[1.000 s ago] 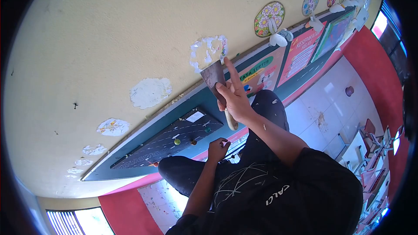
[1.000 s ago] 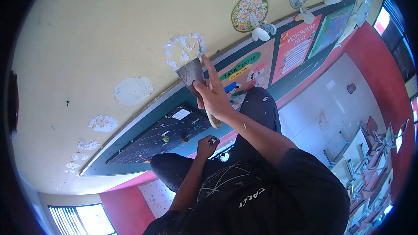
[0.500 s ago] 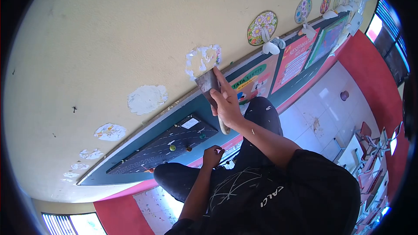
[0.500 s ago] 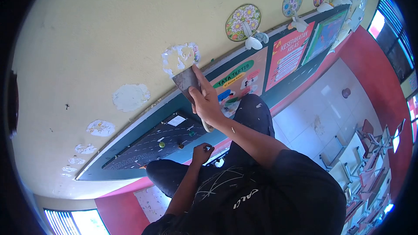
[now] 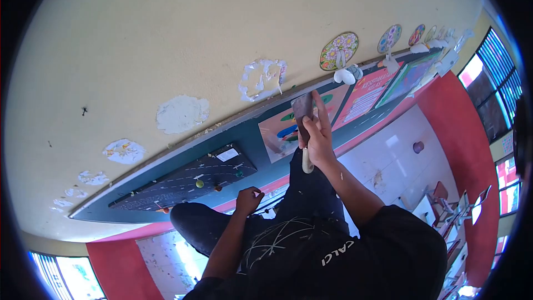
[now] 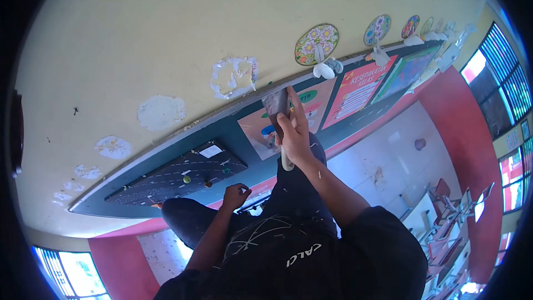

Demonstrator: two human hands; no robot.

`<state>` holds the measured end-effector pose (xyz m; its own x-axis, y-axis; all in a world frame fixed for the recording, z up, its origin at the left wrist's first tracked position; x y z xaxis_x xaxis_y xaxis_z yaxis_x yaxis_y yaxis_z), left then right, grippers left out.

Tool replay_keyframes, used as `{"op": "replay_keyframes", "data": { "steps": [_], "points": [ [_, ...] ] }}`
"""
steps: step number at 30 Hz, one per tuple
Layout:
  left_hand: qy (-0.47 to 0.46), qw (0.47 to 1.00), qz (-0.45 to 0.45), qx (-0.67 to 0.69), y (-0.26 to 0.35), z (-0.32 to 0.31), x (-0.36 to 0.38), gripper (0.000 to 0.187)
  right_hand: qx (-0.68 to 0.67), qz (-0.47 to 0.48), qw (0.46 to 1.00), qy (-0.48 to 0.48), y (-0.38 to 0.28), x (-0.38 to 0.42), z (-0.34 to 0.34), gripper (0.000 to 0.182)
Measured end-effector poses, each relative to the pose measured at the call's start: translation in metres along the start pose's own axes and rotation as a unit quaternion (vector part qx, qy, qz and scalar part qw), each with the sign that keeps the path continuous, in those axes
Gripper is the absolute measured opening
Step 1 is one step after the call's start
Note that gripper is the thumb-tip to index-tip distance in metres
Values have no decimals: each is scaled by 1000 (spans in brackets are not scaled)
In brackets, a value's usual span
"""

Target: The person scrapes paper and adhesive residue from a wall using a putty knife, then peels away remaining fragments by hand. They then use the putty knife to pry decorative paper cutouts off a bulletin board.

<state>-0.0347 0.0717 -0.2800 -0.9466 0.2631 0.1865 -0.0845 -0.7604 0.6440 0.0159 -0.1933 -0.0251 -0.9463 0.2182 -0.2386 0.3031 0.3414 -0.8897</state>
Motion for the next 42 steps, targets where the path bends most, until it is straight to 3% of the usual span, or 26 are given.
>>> {"op": "replay_keyframes", "data": {
  "steps": [2,5,7,9,12,13,15,18,21,27,33,35,37,40,42],
  "points": [
    [0,1000,-11,-3,0,-1,1,27,29,-41,996,-73,-3,1,-1,77],
    [12,999,-30,13,5,-1,-2,24,99,-81,986,-108,-7,7,-23,78],
    [20,995,-53,81,45,26,-4,22,127,-61,985,-95,-14,8,-29,74],
    [135,971,-129,150,106,69,-9,22,127,-18,988,-89,-3,5,-22,70],
    [229,929,-195,214,225,157,-3,26,70,45,996,-42,-1,-10,-2,60],
    [260,918,-210,215,247,173,-9,27,31,59,997,-32,-10,-14,-1,59],
    [414,854,-258,178,268,179,-35,27,68,51,996,-16,-23,-20,0,55],
    [442,872,-195,73,297,185,-62,26,135,45,989,32,-44,-20,-4,46],
    [444,880,-155,68,312,190,-73,30,157,19,987,36,-42,-9,10,39],
    [435,889,-132,60,318,190,-88,23,71,-57,993,69,-15,11,38,27],
    [465,862,-188,70,324,184,-91,16,60,-31,995,68,-19,6,42,29],
    [455,824,-299,155,332,172,-99,13,61,-19,996,65,-19,5,46,36],
    [352,845,-403,14,378,161,-83,11,59,-11,997,55,-14,-1,59,48],
    [345,822,-447,81,405,178,-42,12,73,40,987,134,-43,-5,65,45],
    [245,904,-350,-23,378,180,-44,17,165,60,967,186,-60,-5,92,41]
  ]
}}
Point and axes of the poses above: each hand's wrist, its own x-axis away from the middle knuckle, its own z-axis out of the back of the hand, y = z × x, the point moved 4 cm from there along -x, towards the middle knuckle, and after that the axes turned 2 degrees about y, right-handed, at the moved point
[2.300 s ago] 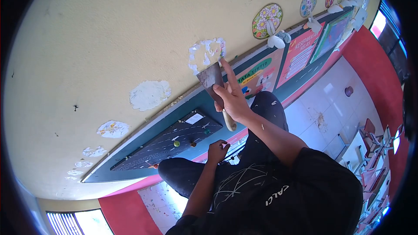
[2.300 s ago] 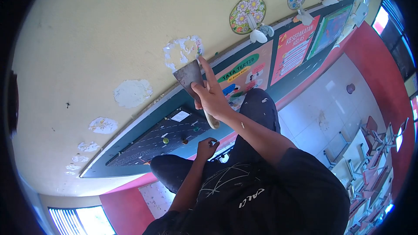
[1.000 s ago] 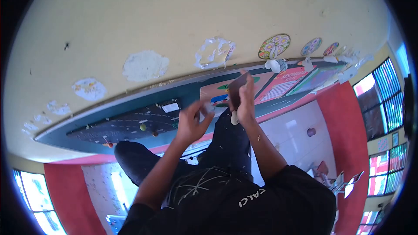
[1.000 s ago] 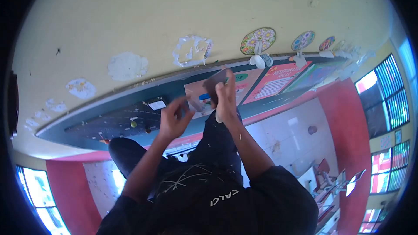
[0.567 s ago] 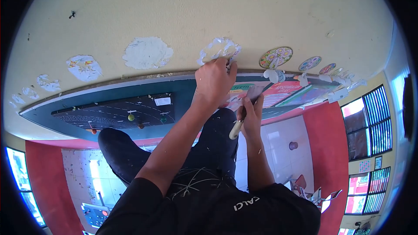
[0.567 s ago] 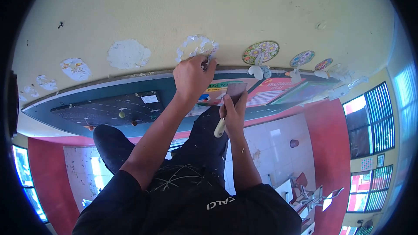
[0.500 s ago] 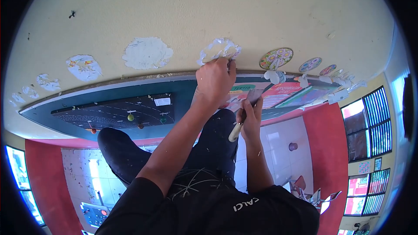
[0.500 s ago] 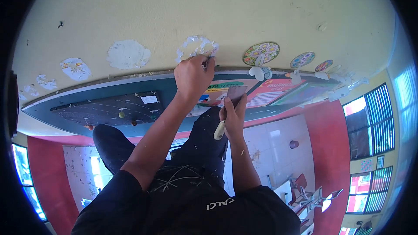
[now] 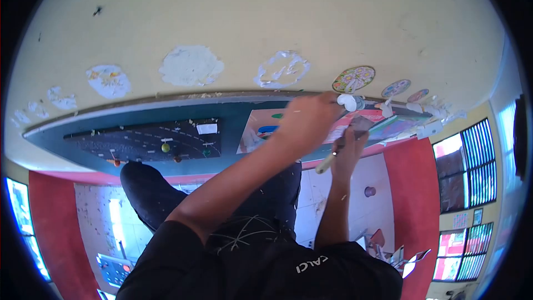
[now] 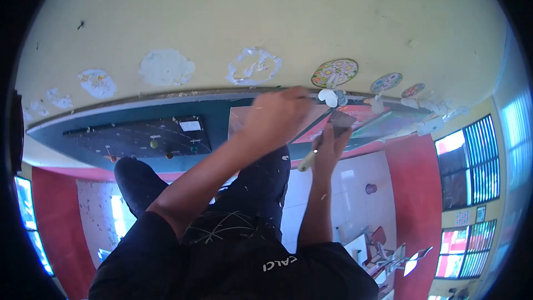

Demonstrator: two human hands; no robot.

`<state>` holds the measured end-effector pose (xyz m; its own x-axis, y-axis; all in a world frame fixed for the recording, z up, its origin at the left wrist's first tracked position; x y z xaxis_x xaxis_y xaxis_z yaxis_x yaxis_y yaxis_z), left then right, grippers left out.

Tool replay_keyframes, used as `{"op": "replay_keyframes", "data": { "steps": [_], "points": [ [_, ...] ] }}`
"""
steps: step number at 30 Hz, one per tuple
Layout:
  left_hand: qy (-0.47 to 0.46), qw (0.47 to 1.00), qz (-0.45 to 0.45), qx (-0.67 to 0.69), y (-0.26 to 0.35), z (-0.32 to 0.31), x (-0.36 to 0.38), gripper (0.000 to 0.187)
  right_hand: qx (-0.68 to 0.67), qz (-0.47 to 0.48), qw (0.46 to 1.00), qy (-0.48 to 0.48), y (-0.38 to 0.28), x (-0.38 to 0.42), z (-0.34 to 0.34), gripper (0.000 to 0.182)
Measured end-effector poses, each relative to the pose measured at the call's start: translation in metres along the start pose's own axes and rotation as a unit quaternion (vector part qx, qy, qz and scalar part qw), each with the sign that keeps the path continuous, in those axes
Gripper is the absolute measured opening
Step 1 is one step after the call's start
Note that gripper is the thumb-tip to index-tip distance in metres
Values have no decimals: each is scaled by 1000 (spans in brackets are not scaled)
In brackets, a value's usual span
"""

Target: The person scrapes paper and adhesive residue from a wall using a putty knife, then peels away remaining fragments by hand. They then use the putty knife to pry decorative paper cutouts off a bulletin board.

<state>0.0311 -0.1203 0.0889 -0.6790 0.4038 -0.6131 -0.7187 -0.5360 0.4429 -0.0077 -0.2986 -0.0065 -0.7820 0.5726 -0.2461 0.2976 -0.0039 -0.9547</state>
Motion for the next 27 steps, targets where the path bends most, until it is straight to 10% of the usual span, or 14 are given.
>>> {"op": "replay_keyframes", "data": {
  "steps": [4,7,16,20,27],
  "points": [
    [-167,983,-5,-73,-61,15,63,26,64,-64,992,84,-5,10,18,33],
    [-133,987,65,-61,-90,30,80,24,135,-74,983,-100,34,20,12,34],
    [223,966,129,-3,-101,35,69,18,208,212,922,-247,-27,-3,-99,15],
    [224,951,211,8,-99,34,63,18,235,363,863,-260,-49,-17,-120,14],
    [178,954,240,-7,-103,41,47,18,291,348,843,-288,-45,-13,-130,16]
  ]
}}
Point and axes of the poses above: each hand's wrist, its own x-axis away from the middle knuckle, its own z-axis out of the back of the hand, y = z × x, the point moved 4 cm from there along -x, towards the middle knuckle, and after that the axes turned 2 degrees about y, right-handed, at the moved point
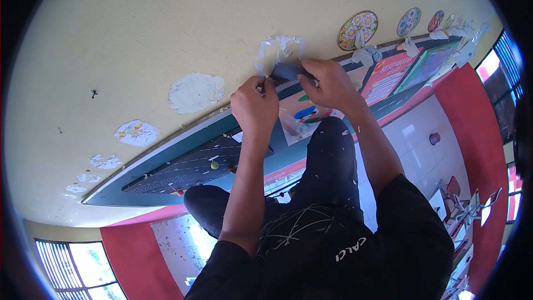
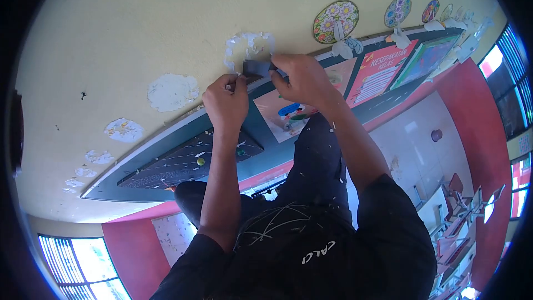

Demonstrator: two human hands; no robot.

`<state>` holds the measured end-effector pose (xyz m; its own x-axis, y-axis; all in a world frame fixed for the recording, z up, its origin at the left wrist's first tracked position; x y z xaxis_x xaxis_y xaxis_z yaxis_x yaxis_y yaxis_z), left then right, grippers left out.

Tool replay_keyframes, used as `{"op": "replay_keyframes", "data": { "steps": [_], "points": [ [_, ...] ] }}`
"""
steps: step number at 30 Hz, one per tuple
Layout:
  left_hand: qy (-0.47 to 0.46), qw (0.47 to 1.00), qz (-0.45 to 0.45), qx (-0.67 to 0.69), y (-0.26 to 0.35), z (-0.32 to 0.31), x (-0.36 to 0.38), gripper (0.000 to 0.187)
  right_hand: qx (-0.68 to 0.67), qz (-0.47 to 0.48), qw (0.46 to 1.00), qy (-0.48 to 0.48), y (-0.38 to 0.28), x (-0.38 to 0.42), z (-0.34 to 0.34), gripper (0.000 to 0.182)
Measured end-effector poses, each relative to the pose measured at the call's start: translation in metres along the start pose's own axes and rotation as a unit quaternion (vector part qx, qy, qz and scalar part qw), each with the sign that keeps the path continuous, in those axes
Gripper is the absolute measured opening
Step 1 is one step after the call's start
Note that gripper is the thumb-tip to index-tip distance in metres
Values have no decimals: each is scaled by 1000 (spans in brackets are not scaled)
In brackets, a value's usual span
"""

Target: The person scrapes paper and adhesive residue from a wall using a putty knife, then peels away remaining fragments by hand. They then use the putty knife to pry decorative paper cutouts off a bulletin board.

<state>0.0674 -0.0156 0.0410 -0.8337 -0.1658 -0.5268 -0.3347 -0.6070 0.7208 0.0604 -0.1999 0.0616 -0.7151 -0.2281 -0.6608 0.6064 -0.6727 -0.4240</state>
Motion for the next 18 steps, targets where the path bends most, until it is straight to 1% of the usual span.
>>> {"op": "replay_keyframes", "data": {
  "steps": [1,2,4,5,6,8,9,10,11,12,13,15,16,17,18],
  "points": [
    [-5,1000,-13,17,0,1,1,17,3,-8,1000,-4,2,3,1,16],
    [-48,997,-26,57,0,3,4,15,7,-14,1000,-8,4,5,4,16],
    [-133,980,-52,137,-1,21,23,11,-112,-83,989,42,18,21,7,17],
    [-196,965,-16,175,-13,26,35,11,-172,-117,976,67,23,31,4,17],
    [-259,943,20,211,-27,27,50,12,-245,-184,949,78,25,44,-5,17],
    [-291,911,115,267,-48,22,78,21,-386,-312,863,94,18,78,-34,17],
    [-306,891,164,293,-60,17,94,26,-433,-337,835,45,7,92,-52,17],
    [-307,893,145,296,-75,11,109,32,-479,-359,801,-5,-7,105,-72,17],
    [-309,894,126,300,-92,4,125,37,-471,-333,816,-32,-20,118,-95,18],
    [-309,895,108,305,-97,-3,135,43,-447,-294,843,-53,-35,120,-107,18],
    [-247,880,162,371,-67,4,137,44,-422,-253,868,-70,-50,121,-116,18],
    [-187,844,263,428,-72,14,143,45,-332,-138,929,-89,-73,115,-113,16],
    [-155,820,310,455,-74,20,147,46,-374,-123,902,-175,-76,108,-108,14],
    [-173,804,305,481,-69,32,150,53,-411,-108,867,-260,-76,98,-98,15],
    [-132,769,354,516,-62,39,154,62,-444,-93,822,-343,-79,96,-93,18]
  ]
}}
Point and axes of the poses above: each hand's wrist, its own x-axis away from the middle knuckle, its own z-axis out of the back of the hand, y = z × x, the point moved 4 cm from there along -x, towards the middle knuckle, and after that the axes turned 2 degrees about y, right-handed, at the moved point
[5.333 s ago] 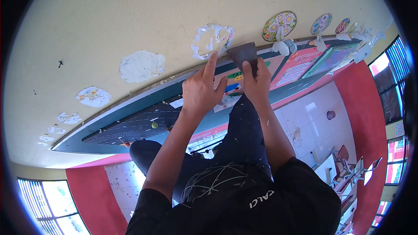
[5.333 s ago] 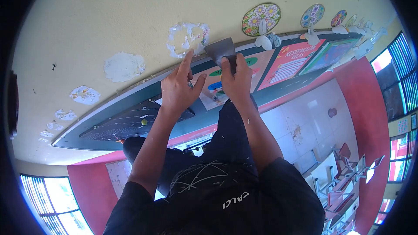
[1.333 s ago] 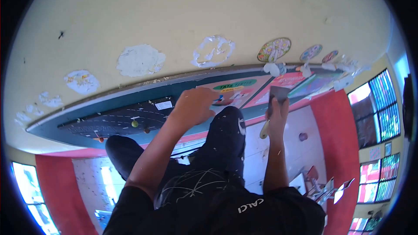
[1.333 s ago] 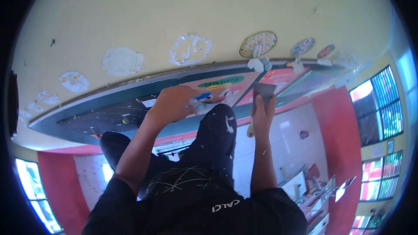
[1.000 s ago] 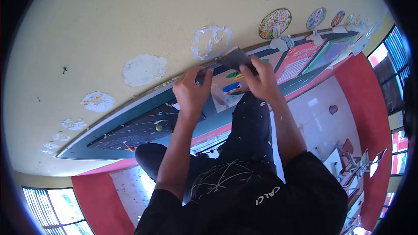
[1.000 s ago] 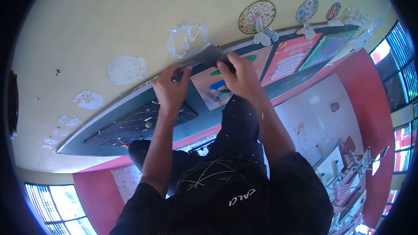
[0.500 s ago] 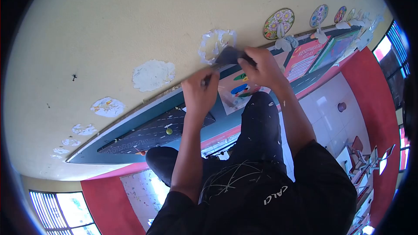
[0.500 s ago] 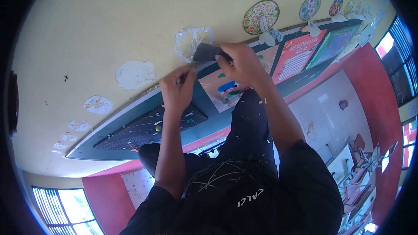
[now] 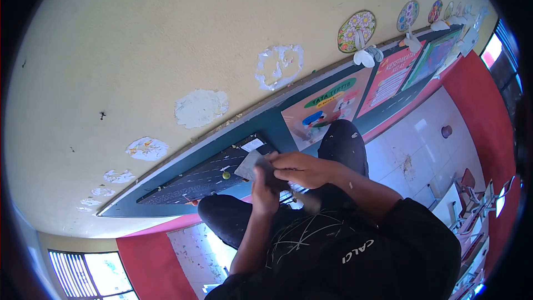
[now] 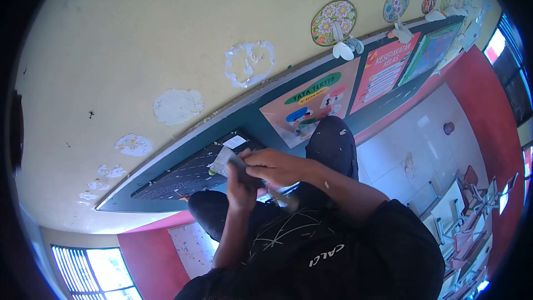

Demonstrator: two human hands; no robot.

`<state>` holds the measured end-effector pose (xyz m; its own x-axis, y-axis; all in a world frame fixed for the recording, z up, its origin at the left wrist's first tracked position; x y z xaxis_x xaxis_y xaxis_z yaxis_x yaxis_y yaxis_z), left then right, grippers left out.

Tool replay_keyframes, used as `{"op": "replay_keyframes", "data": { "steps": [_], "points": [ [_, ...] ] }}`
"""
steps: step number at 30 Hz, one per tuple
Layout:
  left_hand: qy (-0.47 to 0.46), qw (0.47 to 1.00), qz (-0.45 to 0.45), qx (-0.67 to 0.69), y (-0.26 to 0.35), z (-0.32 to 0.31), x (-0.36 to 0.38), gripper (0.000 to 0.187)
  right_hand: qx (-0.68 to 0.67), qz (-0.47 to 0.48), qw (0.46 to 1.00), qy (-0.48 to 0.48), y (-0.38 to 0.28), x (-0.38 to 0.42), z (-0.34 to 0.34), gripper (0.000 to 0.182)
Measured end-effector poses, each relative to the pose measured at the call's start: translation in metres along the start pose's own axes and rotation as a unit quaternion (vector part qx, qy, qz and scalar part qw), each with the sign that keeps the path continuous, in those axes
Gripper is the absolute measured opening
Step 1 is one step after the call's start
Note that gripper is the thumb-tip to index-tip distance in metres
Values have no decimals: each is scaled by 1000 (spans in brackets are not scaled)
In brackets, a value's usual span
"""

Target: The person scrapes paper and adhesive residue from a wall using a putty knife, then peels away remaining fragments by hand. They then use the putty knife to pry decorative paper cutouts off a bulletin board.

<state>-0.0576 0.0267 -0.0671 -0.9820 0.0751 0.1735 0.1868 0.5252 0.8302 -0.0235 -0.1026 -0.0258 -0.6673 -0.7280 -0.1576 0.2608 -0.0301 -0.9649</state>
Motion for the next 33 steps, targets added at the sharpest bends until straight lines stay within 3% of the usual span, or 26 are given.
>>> {"op": "replay_keyframes", "data": {
  "steps": [1,2,3,4,6,7,8,10,14,16,17,19,20,22,25,28,29,32,33],
  "points": [
    [-48,996,29,70,5,3,8,63,-106,71,992,-12,-8,0,-2,24],
    [-95,984,55,141,13,5,13,64,-75,93,992,-33,-13,-1,-3,26],
    [-43,990,58,123,23,3,19,59,-43,114,991,-55,-20,-3,-4,29],
    [-163,948,64,266,27,6,16,53,-10,134,988,-79,-27,-3,-6,32],
    [-94,950,19,298,27,19,12,47,125,150,981,-22,-36,-2,-18,35],
    [-143,920,27,363,31,23,10,44,138,138,981,15,-40,-3,-23,37],
    [-31,966,-18,258,43,8,13,50,152,125,979,52,-44,-4,-27,40],
    [-127,961,-23,246,45,10,17,50,162,144,971,106,-32,-8,-33,38],
    [-62,985,-51,153,14,28,17,53,49,140,972,184,-3,-3,-29,32],
    [-69,987,-78,118,19,23,16,54,126,165,955,211,-23,-2,-4,21],
    [10,996,-77,38,26,22,18,52,166,197,936,240,-29,-2,14,18],
    [4,999,-45,-4,12,42,6,52,262,253,822,438,-48,3,67,16],
    [0,999,-27,-29,3,59,-2,53,337,301,709,541,-70,2,93,22],
    [1,998,47,-33,-37,100,-14,52,406,327,559,645,-84,-2,133,31],
    [72,986,143,46,-99,155,-22,54,500,339,490,628,-74,-30,155,39],
    [56,986,134,-86,-104,156,-32,55,521,334,645,449,-56,-64,108,36],
    [57,977,180,-96,-112,162,-34,55,538,379,649,382,-54,-75,85,37],
    [47,981,161,-97,-119,153,-37,54,484,354,717,357,-54,-65,95,38],
    [68,981,153,-95,-115,147,-36,54,497,384,656,420,-67,-60,104,42]
  ]
}}
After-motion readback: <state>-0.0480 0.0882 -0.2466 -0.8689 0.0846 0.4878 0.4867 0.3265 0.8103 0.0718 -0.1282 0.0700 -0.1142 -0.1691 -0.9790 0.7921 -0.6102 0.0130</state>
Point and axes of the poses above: each hand's wrist, its own x-axis away from the middle knuckle, its own z-axis out of the back of the hand, y = z × x, the point moved 4 cm from there along -x, towards the middle knuckle, and after that the axes turned 2 degrees about y, right-handed, at the moved point
